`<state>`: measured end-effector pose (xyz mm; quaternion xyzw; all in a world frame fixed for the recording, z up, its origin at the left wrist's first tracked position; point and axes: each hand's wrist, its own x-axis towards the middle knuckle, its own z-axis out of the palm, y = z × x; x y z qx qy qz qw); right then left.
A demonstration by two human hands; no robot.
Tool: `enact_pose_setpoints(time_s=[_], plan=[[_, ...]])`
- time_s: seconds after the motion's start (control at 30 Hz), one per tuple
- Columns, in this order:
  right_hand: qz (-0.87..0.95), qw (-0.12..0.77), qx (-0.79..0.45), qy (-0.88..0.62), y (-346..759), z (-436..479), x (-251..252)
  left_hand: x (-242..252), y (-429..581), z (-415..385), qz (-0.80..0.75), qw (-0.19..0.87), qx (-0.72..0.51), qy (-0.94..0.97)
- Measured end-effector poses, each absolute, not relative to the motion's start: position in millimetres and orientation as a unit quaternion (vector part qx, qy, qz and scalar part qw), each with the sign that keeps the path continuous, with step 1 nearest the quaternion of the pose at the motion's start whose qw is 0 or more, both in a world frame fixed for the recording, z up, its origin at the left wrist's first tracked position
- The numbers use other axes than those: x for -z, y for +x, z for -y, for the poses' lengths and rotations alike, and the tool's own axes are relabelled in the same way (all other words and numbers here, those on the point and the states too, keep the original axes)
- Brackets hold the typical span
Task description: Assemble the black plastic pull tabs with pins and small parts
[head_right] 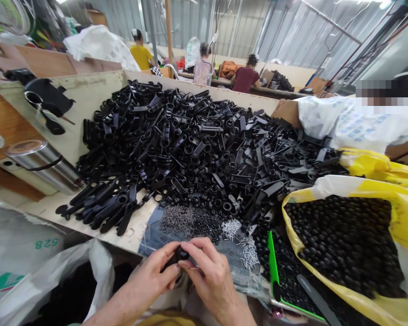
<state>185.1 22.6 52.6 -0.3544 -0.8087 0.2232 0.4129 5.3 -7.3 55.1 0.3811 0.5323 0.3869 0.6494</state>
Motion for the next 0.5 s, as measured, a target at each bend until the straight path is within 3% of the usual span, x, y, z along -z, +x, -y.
enact_pose_setpoints(time_s=[0.3,0.5], plan=[[0.804,0.425,-0.222,-0.353,188.5,-18.0,-48.7,-67.4,5.8,7.6,-0.574,0.619,-0.315,0.433],[0.803,0.429,-0.223,-0.348,190.2,-15.2,-49.7,-48.6,1.7,20.0,-0.584,0.609,-0.363,0.396]])
